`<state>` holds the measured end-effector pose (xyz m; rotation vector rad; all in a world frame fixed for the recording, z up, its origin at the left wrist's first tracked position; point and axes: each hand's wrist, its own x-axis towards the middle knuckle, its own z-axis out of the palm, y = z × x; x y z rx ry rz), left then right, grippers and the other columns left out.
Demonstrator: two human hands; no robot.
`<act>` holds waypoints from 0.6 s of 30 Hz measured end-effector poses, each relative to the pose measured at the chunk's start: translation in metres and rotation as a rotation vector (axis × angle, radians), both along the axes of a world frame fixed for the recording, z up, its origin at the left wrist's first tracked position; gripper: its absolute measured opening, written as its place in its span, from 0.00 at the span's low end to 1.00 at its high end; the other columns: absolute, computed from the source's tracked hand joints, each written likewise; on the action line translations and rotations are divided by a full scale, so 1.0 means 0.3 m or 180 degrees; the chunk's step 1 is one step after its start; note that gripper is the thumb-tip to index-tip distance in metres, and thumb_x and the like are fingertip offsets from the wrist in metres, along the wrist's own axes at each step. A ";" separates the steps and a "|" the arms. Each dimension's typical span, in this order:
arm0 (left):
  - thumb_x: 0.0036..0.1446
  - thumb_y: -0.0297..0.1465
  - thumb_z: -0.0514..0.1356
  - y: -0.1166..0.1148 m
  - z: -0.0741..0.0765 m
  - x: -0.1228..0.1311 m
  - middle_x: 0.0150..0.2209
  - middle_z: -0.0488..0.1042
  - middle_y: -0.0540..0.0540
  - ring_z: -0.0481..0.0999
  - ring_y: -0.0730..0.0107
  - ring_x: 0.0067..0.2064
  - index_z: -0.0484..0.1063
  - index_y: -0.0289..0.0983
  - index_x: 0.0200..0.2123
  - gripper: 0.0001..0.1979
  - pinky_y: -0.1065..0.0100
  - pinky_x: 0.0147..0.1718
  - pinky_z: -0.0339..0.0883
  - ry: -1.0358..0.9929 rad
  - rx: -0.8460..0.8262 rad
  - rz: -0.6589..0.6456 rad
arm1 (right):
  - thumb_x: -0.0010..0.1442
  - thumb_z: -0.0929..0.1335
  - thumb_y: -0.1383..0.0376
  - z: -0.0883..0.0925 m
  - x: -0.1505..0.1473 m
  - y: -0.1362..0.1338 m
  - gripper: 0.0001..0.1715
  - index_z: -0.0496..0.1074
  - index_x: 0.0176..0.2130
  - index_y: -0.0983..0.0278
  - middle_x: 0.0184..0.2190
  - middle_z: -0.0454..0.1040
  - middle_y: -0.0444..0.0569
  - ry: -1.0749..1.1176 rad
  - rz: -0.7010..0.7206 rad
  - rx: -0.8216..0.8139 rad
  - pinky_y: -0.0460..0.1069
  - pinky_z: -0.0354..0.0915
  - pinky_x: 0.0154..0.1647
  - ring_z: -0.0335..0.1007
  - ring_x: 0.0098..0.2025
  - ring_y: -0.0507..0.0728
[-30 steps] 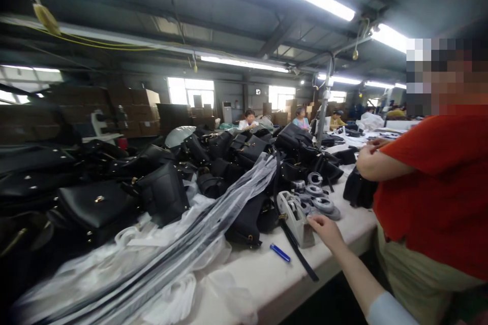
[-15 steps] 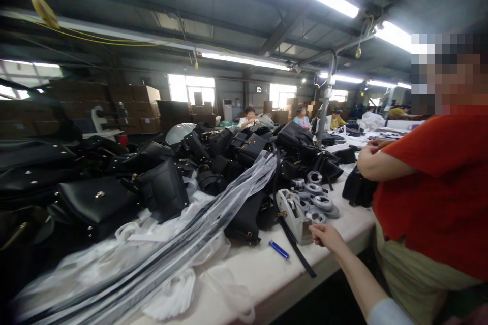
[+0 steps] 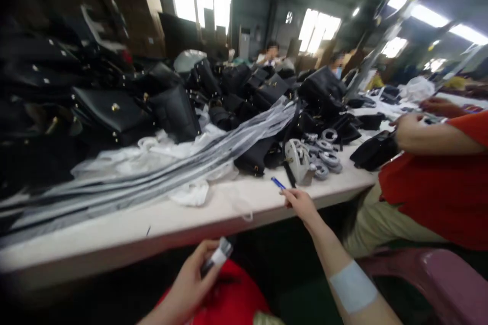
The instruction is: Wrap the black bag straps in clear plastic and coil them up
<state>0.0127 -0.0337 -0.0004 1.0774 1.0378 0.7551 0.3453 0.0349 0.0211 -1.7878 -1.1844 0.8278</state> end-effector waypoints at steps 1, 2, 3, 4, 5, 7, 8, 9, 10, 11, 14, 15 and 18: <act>0.54 0.35 0.63 -0.001 -0.010 0.002 0.38 0.78 0.45 0.76 0.60 0.41 0.70 0.38 0.42 0.13 0.61 0.46 0.69 0.0301 0.0485 0.0010 | 0.52 0.69 0.50 -0.001 -0.092 -0.023 0.22 0.77 0.33 0.67 0.19 0.70 0.45 0.0104 0.0362 0.0003 0.47 0.65 0.29 0.66 0.24 0.53; 0.56 0.33 0.61 -0.002 -0.020 0.004 0.39 0.78 0.45 0.76 0.62 0.39 0.68 0.37 0.44 0.13 0.61 0.45 0.69 0.0520 0.0753 0.0005 | 0.52 0.70 0.50 -0.003 -0.184 -0.046 0.22 0.77 0.33 0.67 0.18 0.70 0.44 0.0264 0.0630 -0.0043 0.47 0.64 0.27 0.65 0.23 0.52; 0.57 0.32 0.59 -0.003 -0.030 0.003 0.40 0.78 0.44 0.77 0.63 0.40 0.67 0.37 0.46 0.13 0.61 0.45 0.69 0.0640 0.0906 0.0033 | 0.52 0.71 0.51 -0.004 -0.271 -0.070 0.21 0.77 0.33 0.67 0.18 0.70 0.43 0.0435 0.0875 -0.0109 0.46 0.63 0.26 0.65 0.22 0.51; 0.58 0.30 0.58 -0.004 -0.039 0.001 0.42 0.77 0.43 0.77 0.63 0.41 0.66 0.37 0.47 0.13 0.62 0.45 0.68 0.0734 0.1005 0.0070 | 0.52 0.72 0.51 -0.005 -0.350 -0.093 0.20 0.77 0.33 0.67 0.18 0.70 0.43 0.0633 0.1075 -0.0207 0.46 0.62 0.25 0.64 0.21 0.50; 0.58 0.30 0.58 -0.006 -0.044 -0.002 0.43 0.77 0.43 0.77 0.64 0.42 0.66 0.37 0.48 0.14 0.62 0.45 0.69 0.0819 0.1067 0.0101 | 0.52 0.72 0.52 -0.004 -0.418 -0.116 0.20 0.77 0.32 0.66 0.18 0.70 0.43 0.0821 0.1247 -0.0309 0.46 0.62 0.24 0.63 0.20 0.50; 0.59 0.30 0.57 -0.014 -0.048 -0.010 0.45 0.76 0.42 0.77 0.64 0.43 0.66 0.37 0.48 0.13 0.63 0.45 0.69 0.0973 0.1171 0.0175 | 0.52 0.73 0.52 -0.003 -0.516 -0.158 0.19 0.77 0.32 0.66 0.20 0.72 0.43 0.1156 0.1524 -0.0498 0.45 0.62 0.23 0.63 0.20 0.49; 0.60 0.30 0.57 -0.019 -0.049 -0.015 0.45 0.76 0.42 0.77 0.65 0.43 0.66 0.36 0.48 0.13 0.64 0.45 0.69 0.1045 0.1213 0.0204 | 0.52 0.73 0.53 -0.004 -0.546 -0.174 0.18 0.77 0.32 0.66 0.21 0.72 0.44 0.1283 0.1629 -0.0571 0.45 0.62 0.23 0.64 0.20 0.49; 0.60 0.31 0.57 -0.023 -0.051 -0.019 0.45 0.76 0.42 0.77 0.64 0.43 0.66 0.36 0.48 0.13 0.64 0.45 0.69 0.1107 0.1249 0.0233 | 0.52 0.73 0.53 -0.007 -0.567 -0.185 0.18 0.77 0.32 0.66 0.21 0.73 0.44 0.1377 0.1704 -0.0627 0.45 0.62 0.23 0.63 0.20 0.48; 0.60 0.30 0.57 -0.026 -0.053 -0.024 0.44 0.77 0.41 0.77 0.64 0.43 0.66 0.36 0.49 0.13 0.64 0.44 0.70 0.1154 0.1276 0.0257 | 0.52 0.73 0.53 -0.012 -0.580 -0.192 0.18 0.77 0.31 0.66 0.21 0.73 0.44 0.1442 0.1755 -0.0677 0.45 0.61 0.23 0.63 0.20 0.48; 0.60 0.30 0.57 -0.028 -0.055 -0.029 0.44 0.77 0.41 0.77 0.64 0.42 0.65 0.36 0.49 0.14 0.64 0.43 0.70 0.1193 0.1290 0.0276 | 0.53 0.73 0.53 -0.018 -0.587 -0.196 0.18 0.77 0.31 0.66 0.21 0.72 0.44 0.1482 0.1789 -0.0728 0.45 0.60 0.22 0.63 0.19 0.48; 0.59 0.28 0.57 -0.027 -0.059 -0.040 0.44 0.77 0.41 0.78 0.64 0.42 0.65 0.35 0.50 0.14 0.64 0.43 0.71 0.1320 0.1349 0.0292 | 0.52 0.73 0.52 -0.040 -0.591 -0.193 0.19 0.76 0.31 0.67 0.18 0.70 0.42 0.1508 0.1769 -0.0854 0.44 0.58 0.20 0.60 0.17 0.47; 0.59 0.28 0.57 -0.026 -0.057 -0.042 0.44 0.77 0.40 0.78 0.63 0.42 0.65 0.35 0.50 0.15 0.63 0.43 0.71 0.1375 0.1390 0.0293 | 0.52 0.73 0.52 -0.046 -0.591 -0.190 0.20 0.76 0.31 0.67 0.17 0.69 0.41 0.1510 0.1742 -0.0885 0.44 0.57 0.19 0.60 0.17 0.47; 0.58 0.28 0.58 -0.020 -0.048 -0.044 0.44 0.77 0.41 0.78 0.62 0.42 0.65 0.35 0.49 0.14 0.62 0.43 0.71 0.1550 0.1550 0.0277 | 0.51 0.73 0.52 -0.058 -0.590 -0.187 0.20 0.75 0.29 0.67 0.14 0.68 0.40 0.1482 0.1655 -0.0962 0.43 0.55 0.17 0.59 0.15 0.47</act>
